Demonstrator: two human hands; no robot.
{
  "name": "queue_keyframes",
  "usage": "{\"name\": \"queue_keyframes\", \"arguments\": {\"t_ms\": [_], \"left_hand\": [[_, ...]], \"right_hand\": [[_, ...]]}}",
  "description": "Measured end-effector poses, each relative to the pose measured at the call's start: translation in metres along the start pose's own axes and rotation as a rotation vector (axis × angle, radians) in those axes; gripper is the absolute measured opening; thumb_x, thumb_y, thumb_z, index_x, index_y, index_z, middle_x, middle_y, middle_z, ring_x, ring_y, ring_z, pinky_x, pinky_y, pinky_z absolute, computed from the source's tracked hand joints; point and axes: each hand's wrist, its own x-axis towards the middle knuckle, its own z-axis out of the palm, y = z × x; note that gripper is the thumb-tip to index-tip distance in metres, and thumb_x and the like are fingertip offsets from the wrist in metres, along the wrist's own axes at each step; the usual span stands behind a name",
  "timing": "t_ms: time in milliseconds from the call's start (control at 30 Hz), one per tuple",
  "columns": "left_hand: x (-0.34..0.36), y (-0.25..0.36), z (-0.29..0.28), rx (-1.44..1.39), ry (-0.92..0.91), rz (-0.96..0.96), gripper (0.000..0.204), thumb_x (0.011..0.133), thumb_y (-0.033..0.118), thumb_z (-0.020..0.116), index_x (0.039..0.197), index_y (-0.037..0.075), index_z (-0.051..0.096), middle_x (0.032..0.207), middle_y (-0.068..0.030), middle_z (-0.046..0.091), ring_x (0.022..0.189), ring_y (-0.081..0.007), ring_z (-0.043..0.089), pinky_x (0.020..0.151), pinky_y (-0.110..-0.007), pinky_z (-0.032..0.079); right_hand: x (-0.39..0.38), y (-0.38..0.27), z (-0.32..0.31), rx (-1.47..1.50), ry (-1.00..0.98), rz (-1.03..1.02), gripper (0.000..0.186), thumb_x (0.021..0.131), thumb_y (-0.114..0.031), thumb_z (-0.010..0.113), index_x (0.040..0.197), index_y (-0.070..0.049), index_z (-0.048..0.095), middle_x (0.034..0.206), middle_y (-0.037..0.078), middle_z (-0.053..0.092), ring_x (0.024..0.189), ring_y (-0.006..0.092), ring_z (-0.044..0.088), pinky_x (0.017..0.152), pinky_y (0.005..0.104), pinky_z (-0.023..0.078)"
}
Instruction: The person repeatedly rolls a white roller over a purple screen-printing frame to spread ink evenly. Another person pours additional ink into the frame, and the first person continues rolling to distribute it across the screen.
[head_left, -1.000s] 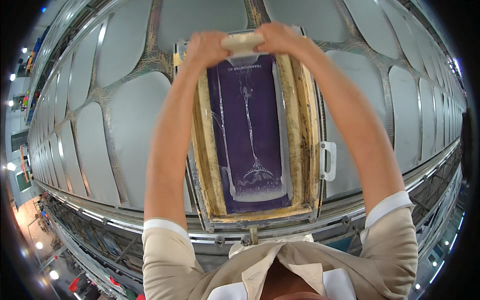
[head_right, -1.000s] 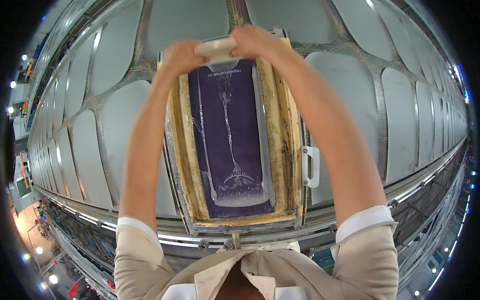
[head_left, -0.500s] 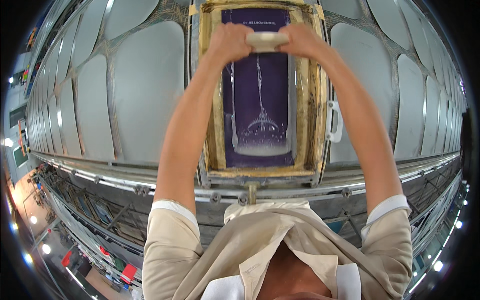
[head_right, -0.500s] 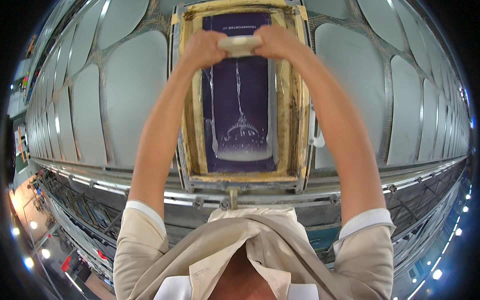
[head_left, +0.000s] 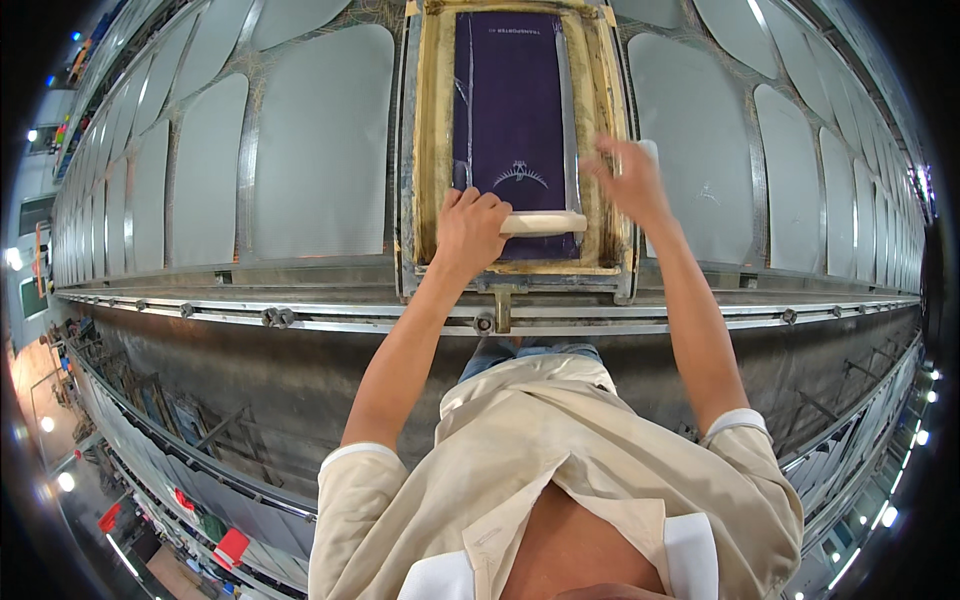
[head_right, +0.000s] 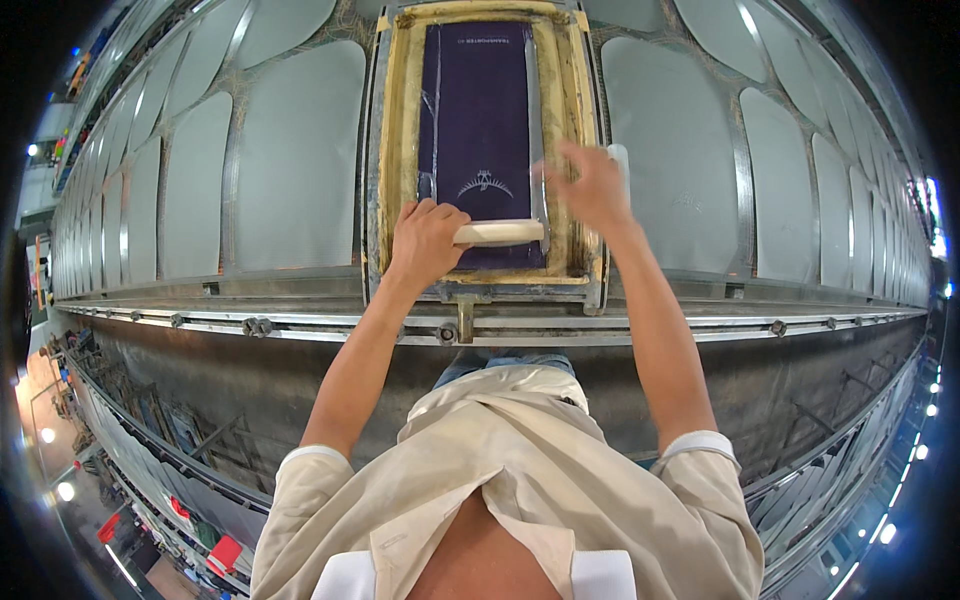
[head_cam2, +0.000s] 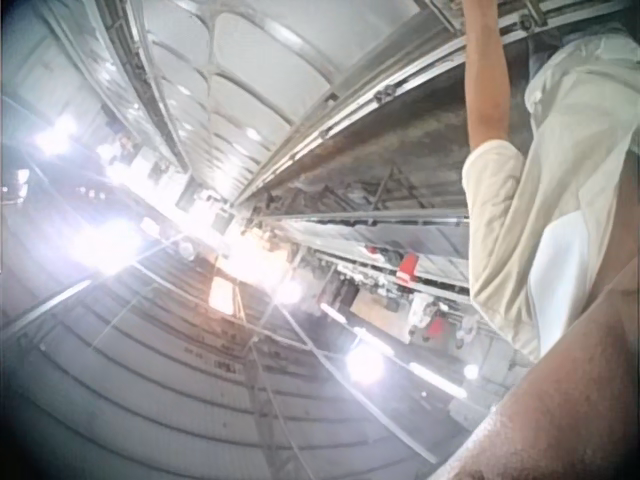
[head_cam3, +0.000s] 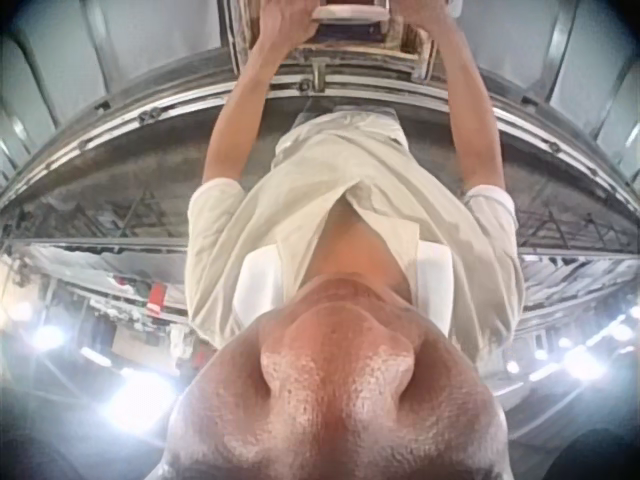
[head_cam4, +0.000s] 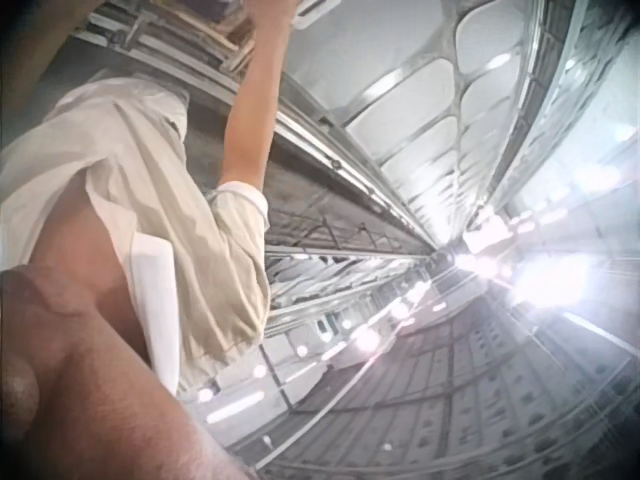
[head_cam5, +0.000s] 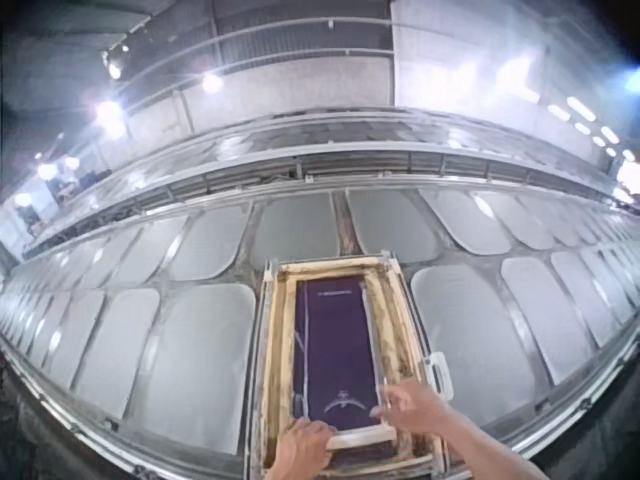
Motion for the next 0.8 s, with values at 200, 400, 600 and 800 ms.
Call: {"name": "queue_keyframes", "arguments": {"t_ms": [200, 400, 600, 800], "left_hand": [[-0.006, 0.004, -0.01, 0.054, -0.101, 0.002, 0.028, 0.067, 0.013, 0.082, 0.093, 0.013, 0.075, 0.096, 0.0, 0.07, 0.098, -0.0221, 0.063, 0.092, -0.039, 0.044], [-0.017, -0.003, -0.023, -0.038, -0.053, -0.042, 0.029, 0.065, 0.008, 0.078, 0.094, 0.014, 0.074, 0.097, 0.0, 0.069, 0.099, -0.0219, 0.064, 0.097, -0.038, 0.043], [-0.038, -0.048, -0.081, -0.042, 0.009, -0.082, 0.029, 0.066, 0.008, 0.078, 0.094, 0.016, 0.075, 0.096, 0.0003, 0.072, 0.096, -0.0229, 0.066, 0.092, -0.04, 0.046], [-0.104, -0.208, -0.143, -0.015, 0.074, -0.066, 0.025, 0.066, 0.006, 0.078, 0.09, 0.016, 0.076, 0.093, 0.0007, 0.074, 0.09, -0.0234, 0.068, 0.084, -0.04, 0.048]], "right_hand": [[0.033, 0.122, 0.025, 0.033, 0.267, 0.527, 0.044, 0.103, -0.046, 0.057, 0.119, -0.007, 0.069, 0.099, 0.016, 0.073, 0.088, 0.0304, 0.069, 0.077, 0.0429, 0.051], [0.035, 0.121, 0.001, 0.204, 0.415, 0.429, 0.026, 0.1, -0.033, 0.067, 0.1, -0.008, 0.071, 0.066, -0.003, 0.051, 0.055, 0.005, 0.041, 0.05, 0.0285, 0.03], [0.05, 0.01, -0.001, 0.32, 0.412, 0.385, 0.029, 0.099, -0.033, 0.067, 0.099, -0.004, 0.071, 0.085, 0.007, 0.067, 0.073, 0.0169, 0.059, 0.068, 0.0358, 0.046], [0.091, -0.113, 0.155, 0.405, 0.421, 0.389, 0.027, 0.097, -0.032, 0.067, 0.099, -0.005, 0.07, 0.088, 0.013, 0.069, 0.077, 0.0267, 0.064, 0.073, 0.0388, 0.05]]}}
